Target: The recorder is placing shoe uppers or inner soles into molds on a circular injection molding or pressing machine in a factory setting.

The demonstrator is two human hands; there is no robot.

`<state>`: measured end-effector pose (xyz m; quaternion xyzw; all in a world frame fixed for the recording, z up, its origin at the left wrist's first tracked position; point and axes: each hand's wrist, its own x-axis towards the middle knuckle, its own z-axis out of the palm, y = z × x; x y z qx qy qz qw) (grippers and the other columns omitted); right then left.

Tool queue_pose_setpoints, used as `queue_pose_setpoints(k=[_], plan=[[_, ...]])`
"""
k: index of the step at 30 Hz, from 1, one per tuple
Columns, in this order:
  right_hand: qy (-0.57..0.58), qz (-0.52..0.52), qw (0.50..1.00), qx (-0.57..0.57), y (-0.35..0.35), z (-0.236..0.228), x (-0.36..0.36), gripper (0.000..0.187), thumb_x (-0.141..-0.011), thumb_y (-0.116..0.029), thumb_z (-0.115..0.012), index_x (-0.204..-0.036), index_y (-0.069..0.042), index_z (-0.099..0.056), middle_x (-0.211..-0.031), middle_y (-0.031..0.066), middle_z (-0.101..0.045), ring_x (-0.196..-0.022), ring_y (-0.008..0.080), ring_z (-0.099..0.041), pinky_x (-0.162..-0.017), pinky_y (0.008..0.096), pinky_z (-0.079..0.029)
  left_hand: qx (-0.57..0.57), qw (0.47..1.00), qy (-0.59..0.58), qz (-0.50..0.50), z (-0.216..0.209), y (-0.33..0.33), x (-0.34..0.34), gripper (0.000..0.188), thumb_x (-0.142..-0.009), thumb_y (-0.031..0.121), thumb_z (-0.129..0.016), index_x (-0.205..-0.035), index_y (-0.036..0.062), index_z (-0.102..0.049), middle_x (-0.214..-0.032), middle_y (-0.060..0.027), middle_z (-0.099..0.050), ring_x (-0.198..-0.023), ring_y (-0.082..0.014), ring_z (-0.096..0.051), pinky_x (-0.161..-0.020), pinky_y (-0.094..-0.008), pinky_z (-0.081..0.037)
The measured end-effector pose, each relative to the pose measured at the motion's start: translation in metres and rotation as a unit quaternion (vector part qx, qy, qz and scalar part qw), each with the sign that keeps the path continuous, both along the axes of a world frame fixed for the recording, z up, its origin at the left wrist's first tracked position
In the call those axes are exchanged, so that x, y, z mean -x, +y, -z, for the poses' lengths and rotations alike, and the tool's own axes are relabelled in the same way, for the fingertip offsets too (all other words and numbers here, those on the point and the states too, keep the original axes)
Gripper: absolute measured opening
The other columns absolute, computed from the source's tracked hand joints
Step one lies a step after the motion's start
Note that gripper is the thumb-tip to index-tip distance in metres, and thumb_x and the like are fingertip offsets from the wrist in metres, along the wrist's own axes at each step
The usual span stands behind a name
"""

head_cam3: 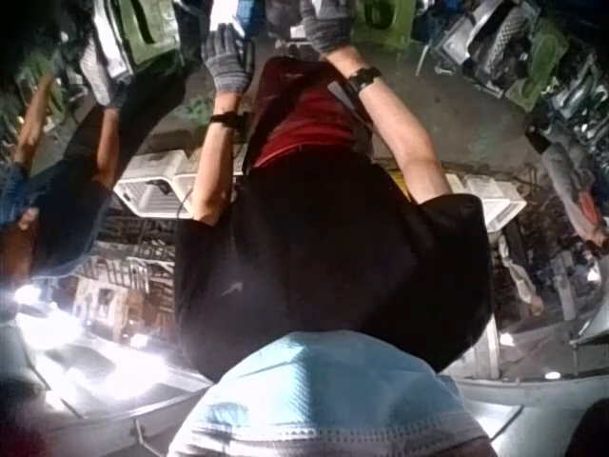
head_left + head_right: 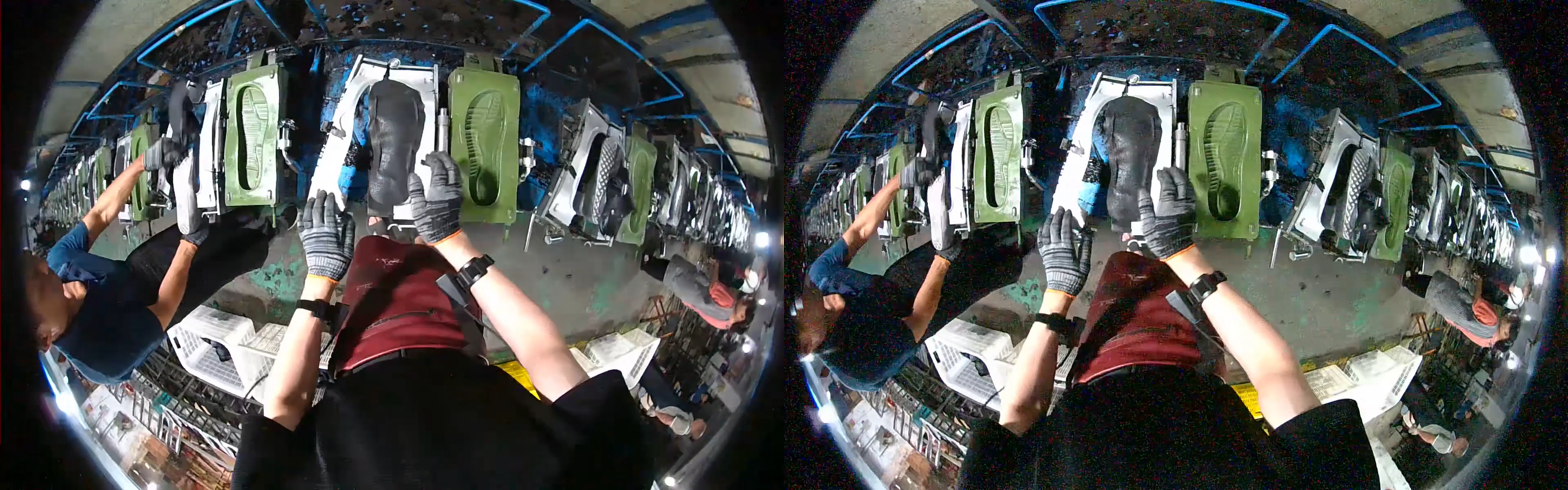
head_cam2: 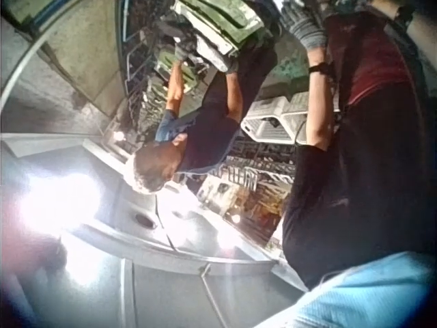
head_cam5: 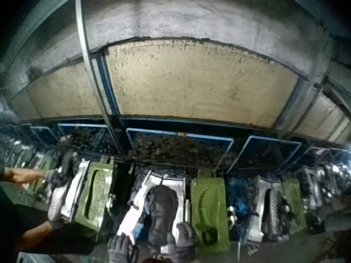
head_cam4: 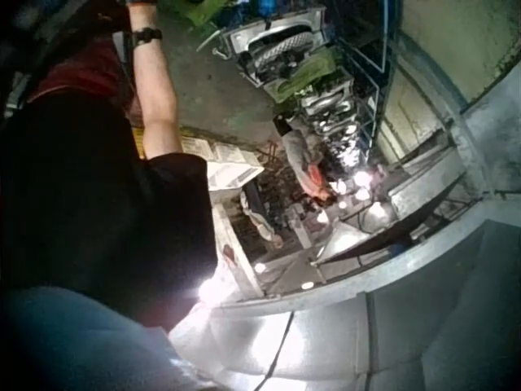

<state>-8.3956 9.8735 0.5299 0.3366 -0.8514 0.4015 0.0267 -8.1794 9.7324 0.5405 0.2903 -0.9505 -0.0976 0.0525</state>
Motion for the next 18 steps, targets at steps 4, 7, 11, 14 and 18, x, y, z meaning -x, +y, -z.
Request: queue_pose_setpoints(k=[4,7,11,14,18], plan=[[0.061,-0.017,0.996,0.067,-0.028,-0.018,0.035,0.057,-0.093,-0.022,-0.069,-0.142,0.002,-0.051,-0.143,0.0262,-0.051,-0.133,0.0452,-0.049,-0.115,0.0554,-0.038,-0.005,0.993,0.029,-0.111,-0.020,0.017,-0.058,0.068,-0.092,0.029,-0.067,-0.149,-0.0001,-0.046,-0.147,-0.0248,-0.050,-0.137,-0.0446,-0.044,-0.119,-0.0571,-0.029],[0.055,-0.032,0.998,-0.018,-0.069,0.006,0.027,0.065,-0.095,-0.030,-0.067,-0.147,0.002,-0.045,-0.150,0.0267,-0.044,-0.139,0.0454,-0.043,-0.119,0.0553,-0.034,-0.010,0.983,0.017,-0.184,-0.019,0.020,-0.104,0.064,-0.092,0.028,-0.068,-0.147,0.0001,-0.049,-0.143,-0.0264,-0.052,-0.133,-0.0464,-0.046,-0.118,-0.0580,-0.031],[0.070,-0.085,0.988,-0.107,-0.095,0.035,0.012,0.075,-0.094,-0.049,-0.062,-0.149,0.000,-0.047,-0.153,0.0244,-0.043,-0.147,0.0419,-0.033,-0.125,0.0579,-0.019,-0.012,0.978,0.023,-0.208,-0.022,0.025,-0.120,0.060,-0.095,0.024,-0.066,-0.148,0.0013,-0.050,-0.147,-0.0237,-0.052,-0.136,-0.0427,-0.047,-0.118,-0.0526,-0.033],[0.095,-0.058,0.981,-0.157,-0.114,0.046,0.008,0.079,-0.092,-0.052,-0.062,-0.146,0.005,-0.050,-0.153,0.0251,-0.045,-0.147,0.0423,-0.033,-0.125,0.0603,-0.017,-0.040,0.982,0.061,-0.175,-0.012,0.012,-0.102,0.059,-0.092,0.026,-0.067,-0.143,0.0008,-0.053,-0.141,-0.0246,-0.054,-0.134,-0.0437,-0.047,-0.118,-0.0565,-0.031],[0.055,-0.056,0.985,-0.156,-0.100,0.049,0.004,0.076,-0.095,-0.049,-0.060,-0.148,0.004,-0.048,-0.153,0.0249,-0.044,-0.147,0.0417,-0.034,-0.126,0.0580,-0.017,-0.096,0.986,0.105,-0.083,-0.006,-0.028,-0.057,0.059,-0.090,0.028,-0.068,-0.140,0.0005,-0.055,-0.141,-0.0218,-0.054,-0.135,-0.0431,-0.046,-0.117,-0.0564,-0.032]])
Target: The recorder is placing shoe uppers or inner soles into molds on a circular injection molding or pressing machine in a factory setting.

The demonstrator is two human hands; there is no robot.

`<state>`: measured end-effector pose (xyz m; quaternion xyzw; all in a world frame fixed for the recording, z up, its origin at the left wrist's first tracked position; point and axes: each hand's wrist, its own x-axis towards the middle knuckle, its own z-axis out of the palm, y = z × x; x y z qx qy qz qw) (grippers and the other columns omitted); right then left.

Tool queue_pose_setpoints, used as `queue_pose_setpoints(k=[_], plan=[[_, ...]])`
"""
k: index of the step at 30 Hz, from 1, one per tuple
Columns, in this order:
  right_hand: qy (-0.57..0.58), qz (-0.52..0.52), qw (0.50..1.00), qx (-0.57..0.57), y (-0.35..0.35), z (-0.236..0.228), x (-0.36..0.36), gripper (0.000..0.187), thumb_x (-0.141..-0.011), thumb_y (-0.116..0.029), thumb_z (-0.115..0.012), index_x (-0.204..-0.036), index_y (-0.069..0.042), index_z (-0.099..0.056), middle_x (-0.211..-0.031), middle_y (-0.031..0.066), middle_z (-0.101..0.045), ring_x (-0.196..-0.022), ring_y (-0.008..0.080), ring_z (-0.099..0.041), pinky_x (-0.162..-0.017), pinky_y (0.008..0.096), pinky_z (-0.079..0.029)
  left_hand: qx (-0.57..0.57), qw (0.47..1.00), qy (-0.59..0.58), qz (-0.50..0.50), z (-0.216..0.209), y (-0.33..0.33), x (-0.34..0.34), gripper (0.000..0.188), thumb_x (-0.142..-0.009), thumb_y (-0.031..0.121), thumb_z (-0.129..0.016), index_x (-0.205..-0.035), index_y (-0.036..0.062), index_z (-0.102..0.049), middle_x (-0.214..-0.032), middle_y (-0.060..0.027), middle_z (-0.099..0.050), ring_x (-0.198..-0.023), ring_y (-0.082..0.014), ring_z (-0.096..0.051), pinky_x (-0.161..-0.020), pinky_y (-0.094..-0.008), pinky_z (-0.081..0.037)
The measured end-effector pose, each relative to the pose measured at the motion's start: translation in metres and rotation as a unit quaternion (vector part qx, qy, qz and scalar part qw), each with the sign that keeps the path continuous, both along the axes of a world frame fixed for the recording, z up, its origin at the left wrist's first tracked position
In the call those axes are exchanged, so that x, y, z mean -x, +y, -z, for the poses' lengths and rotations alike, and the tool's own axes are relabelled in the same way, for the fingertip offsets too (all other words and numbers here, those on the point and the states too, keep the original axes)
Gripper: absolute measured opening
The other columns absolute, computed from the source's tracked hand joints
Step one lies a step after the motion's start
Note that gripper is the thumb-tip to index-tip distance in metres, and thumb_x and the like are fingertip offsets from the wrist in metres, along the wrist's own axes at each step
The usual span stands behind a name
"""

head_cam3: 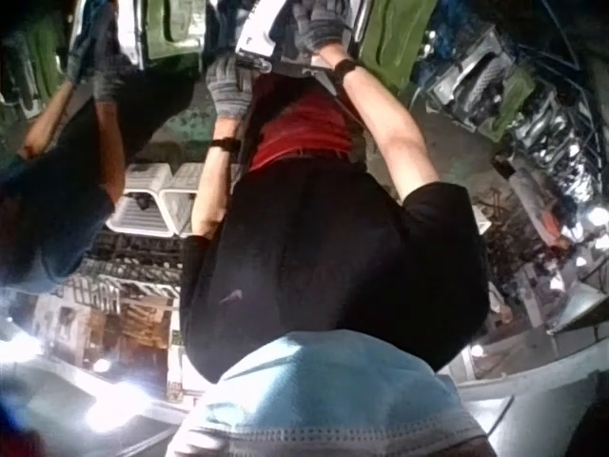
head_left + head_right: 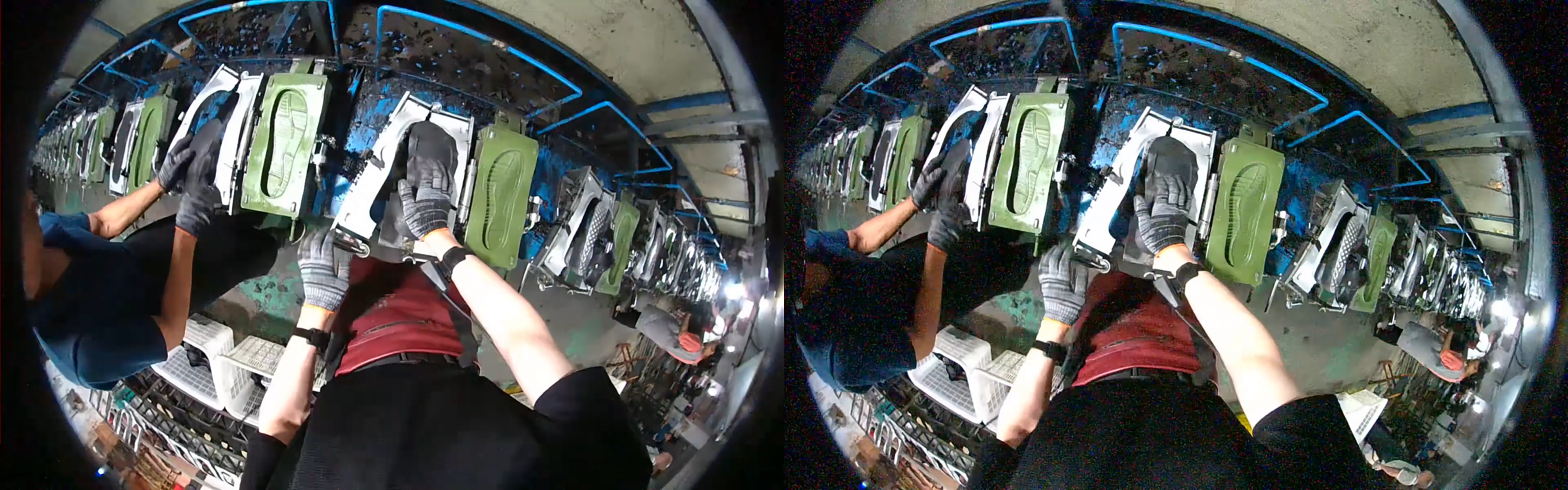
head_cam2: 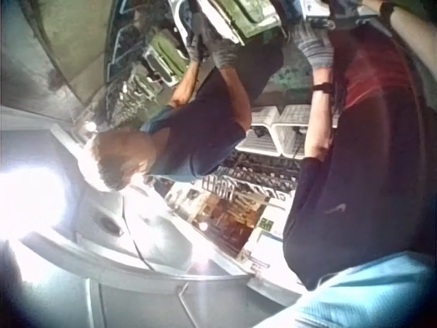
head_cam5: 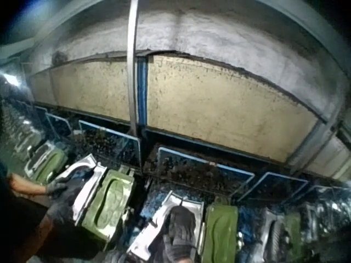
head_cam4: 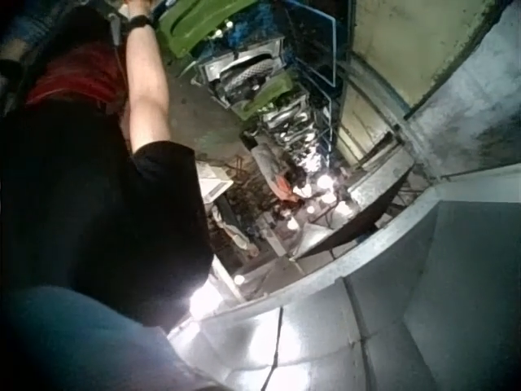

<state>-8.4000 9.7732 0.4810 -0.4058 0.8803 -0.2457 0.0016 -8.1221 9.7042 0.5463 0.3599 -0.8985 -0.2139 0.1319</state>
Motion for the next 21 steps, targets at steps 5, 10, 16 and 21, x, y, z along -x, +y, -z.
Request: queue_pose_setpoints(k=[5,10,16,21], plan=[[0.086,0.032,0.996,-0.005,0.038,-0.062,0.028,0.067,-0.101,-0.040,-0.056,-0.150,0.005,-0.045,-0.153,0.0298,-0.045,-0.145,0.0435,-0.038,-0.125,0.0538,-0.023,0.000,0.998,0.048,0.045,0.002,-0.040,0.009,0.054,-0.090,0.027,-0.068,-0.135,-0.0009,-0.058,-0.139,-0.0214,-0.057,-0.131,-0.0419,-0.051,-0.114,-0.0542,-0.036],[0.087,0.043,0.995,-0.033,-0.017,-0.029,0.005,0.081,-0.098,-0.052,-0.056,-0.153,0.005,-0.040,-0.159,0.0282,-0.039,-0.149,0.0441,-0.031,-0.126,0.0570,-0.016,0.004,0.998,0.046,0.047,-0.001,-0.042,-0.013,0.050,-0.091,0.028,-0.065,-0.133,0.0004,-0.059,-0.132,-0.0217,-0.060,-0.127,-0.0411,-0.053,-0.114,-0.0566,-0.036],[-0.001,-0.012,1.000,-0.015,-0.042,0.003,0.001,0.083,-0.095,-0.049,-0.062,-0.153,0.005,-0.039,-0.160,0.0262,-0.037,-0.151,0.0421,-0.029,-0.128,0.0549,-0.016,-0.029,0.998,0.021,0.059,0.012,-0.031,0.005,0.055,-0.089,0.028,-0.066,-0.137,0.0042,-0.058,-0.138,-0.0166,-0.058,-0.132,-0.0381,-0.050,-0.118,-0.0573,-0.032],[-0.115,0.111,0.987,0.004,0.031,-0.023,0.018,0.050,-0.097,-0.034,-0.069,-0.130,0.004,-0.062,-0.124,0.0213,-0.068,-0.105,0.0319,-0.068,-0.095,0.0436,-0.055,0.014,0.983,-0.034,0.181,0.015,-0.012,0.056,0.065,-0.090,0.029,-0.066,-0.148,0.0052,-0.050,-0.151,-0.0154,-0.050,-0.142,-0.0378,-0.042,-0.122,-0.0547,-0.028]])
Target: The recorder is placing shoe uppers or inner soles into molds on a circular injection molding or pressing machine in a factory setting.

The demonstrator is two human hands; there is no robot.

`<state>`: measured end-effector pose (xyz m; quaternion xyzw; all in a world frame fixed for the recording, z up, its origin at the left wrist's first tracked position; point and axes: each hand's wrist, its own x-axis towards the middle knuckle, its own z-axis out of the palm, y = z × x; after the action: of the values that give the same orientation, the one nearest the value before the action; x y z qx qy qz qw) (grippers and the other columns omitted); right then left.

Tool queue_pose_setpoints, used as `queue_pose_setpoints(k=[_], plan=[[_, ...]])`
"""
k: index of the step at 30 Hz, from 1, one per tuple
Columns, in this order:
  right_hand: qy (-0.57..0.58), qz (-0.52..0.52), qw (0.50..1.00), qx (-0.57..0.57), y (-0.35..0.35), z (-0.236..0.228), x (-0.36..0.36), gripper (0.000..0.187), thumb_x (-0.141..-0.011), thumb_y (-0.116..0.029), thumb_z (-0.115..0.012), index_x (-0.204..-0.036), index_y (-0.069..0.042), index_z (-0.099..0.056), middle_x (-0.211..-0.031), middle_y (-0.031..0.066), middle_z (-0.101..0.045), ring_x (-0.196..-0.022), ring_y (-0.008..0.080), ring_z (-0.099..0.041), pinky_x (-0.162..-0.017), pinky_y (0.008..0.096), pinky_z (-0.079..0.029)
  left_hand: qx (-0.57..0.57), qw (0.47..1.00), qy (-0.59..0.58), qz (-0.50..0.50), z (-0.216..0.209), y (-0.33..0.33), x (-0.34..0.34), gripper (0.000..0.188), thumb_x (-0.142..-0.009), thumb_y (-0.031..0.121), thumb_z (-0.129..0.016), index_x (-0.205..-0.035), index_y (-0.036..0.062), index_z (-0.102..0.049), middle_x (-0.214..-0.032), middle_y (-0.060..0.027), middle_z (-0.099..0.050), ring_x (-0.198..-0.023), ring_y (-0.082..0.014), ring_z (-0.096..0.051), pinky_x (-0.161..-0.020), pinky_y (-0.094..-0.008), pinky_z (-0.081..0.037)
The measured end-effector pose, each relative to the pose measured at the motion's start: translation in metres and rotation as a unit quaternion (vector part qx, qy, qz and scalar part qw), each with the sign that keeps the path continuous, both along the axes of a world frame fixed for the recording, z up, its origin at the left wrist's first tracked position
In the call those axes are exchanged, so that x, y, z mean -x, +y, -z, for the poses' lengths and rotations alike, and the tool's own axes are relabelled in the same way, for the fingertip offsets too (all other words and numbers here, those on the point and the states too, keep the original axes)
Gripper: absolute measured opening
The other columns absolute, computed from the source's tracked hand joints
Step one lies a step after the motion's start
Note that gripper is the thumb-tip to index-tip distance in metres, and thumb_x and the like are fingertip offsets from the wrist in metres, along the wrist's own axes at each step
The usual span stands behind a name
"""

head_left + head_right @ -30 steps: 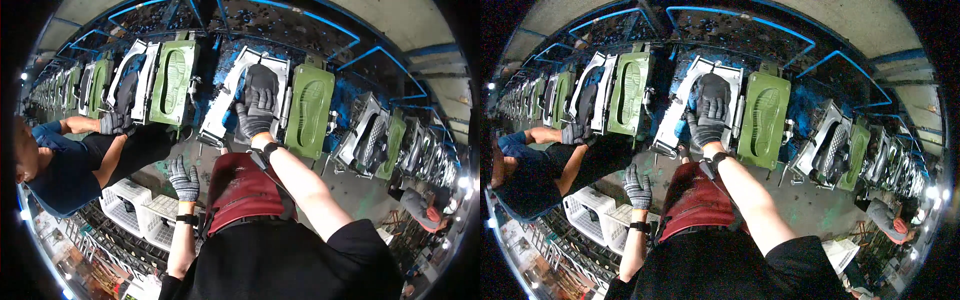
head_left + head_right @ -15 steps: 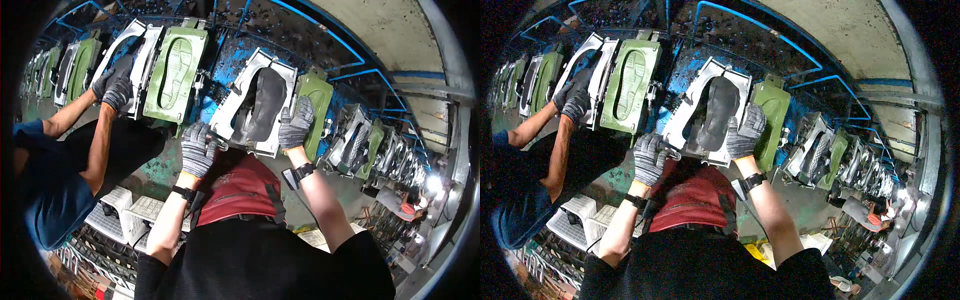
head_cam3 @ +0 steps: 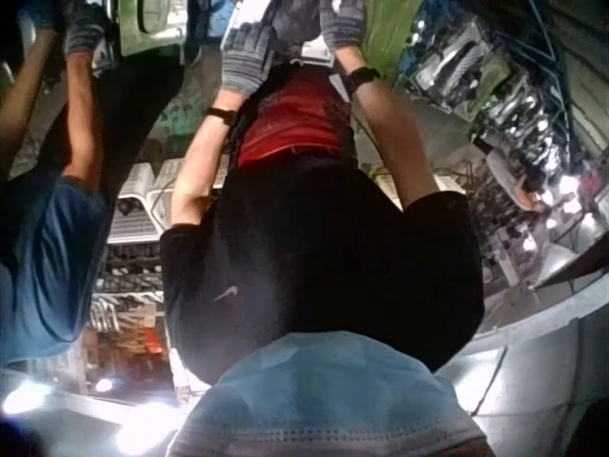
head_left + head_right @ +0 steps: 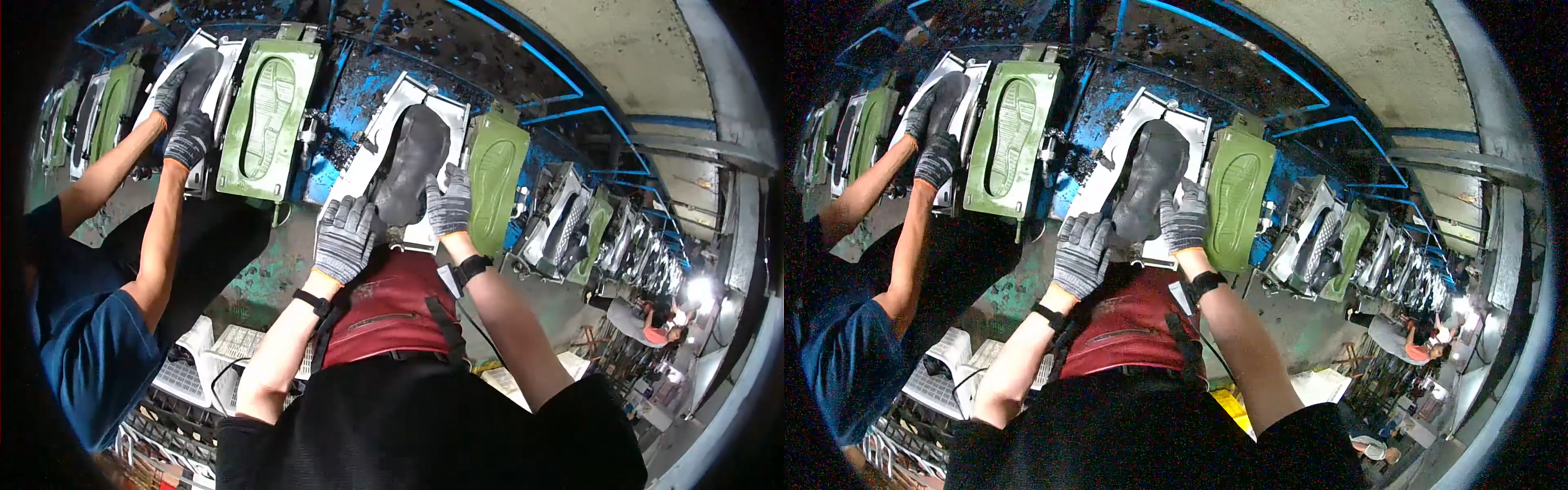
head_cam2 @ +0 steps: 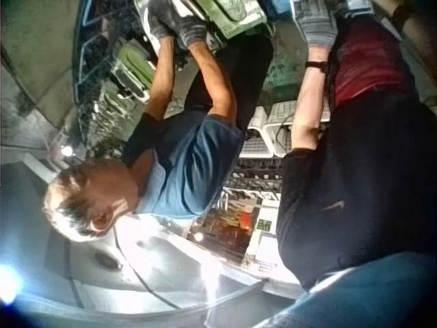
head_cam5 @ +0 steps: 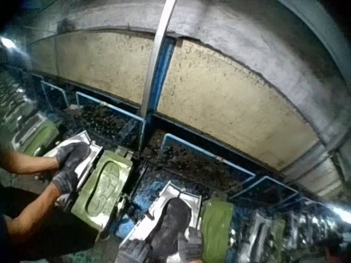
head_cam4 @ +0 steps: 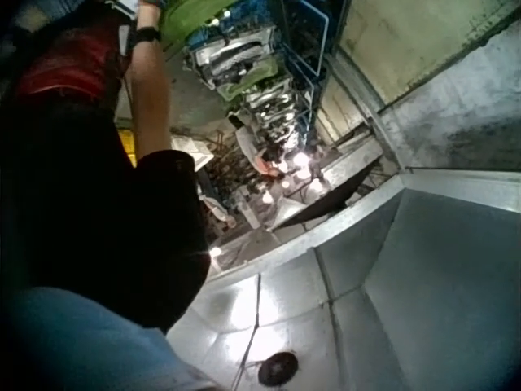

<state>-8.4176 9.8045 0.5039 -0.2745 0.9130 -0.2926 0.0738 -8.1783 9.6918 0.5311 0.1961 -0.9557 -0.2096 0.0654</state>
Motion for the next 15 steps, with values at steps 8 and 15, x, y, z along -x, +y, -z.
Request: queue_pose_setpoints(k=[8,15], plan=[[-0.390,0.060,0.919,0.015,0.004,0.005,-0.001,0.030,-0.098,-0.027,-0.070,-0.109,0.001,-0.071,-0.075,0.0095,-0.070,-0.051,0.0195,-0.065,-0.045,0.0334,-0.050,0.140,0.979,-0.086,-0.118,0.004,-0.014,0.036,0.063,-0.083,0.013,-0.066,-0.144,0.0071,-0.053,-0.145,-0.0174,-0.052,-0.135,-0.0379,-0.047,-0.121,-0.0599,-0.026],[-0.299,0.230,0.919,-0.119,-0.028,0.003,0.042,0.064,-0.077,-0.058,-0.079,-0.097,0.003,-0.076,-0.094,0.0290,-0.074,-0.094,0.0435,-0.073,-0.083,0.0500,-0.058,-0.377,0.883,0.036,-0.277,0.041,-0.023,0.215,0.071,-0.093,0.032,-0.076,-0.149,-0.0032,-0.050,-0.139,-0.0212,-0.062,-0.124,-0.0311,-0.060,-0.107,-0.0393,-0.047]])
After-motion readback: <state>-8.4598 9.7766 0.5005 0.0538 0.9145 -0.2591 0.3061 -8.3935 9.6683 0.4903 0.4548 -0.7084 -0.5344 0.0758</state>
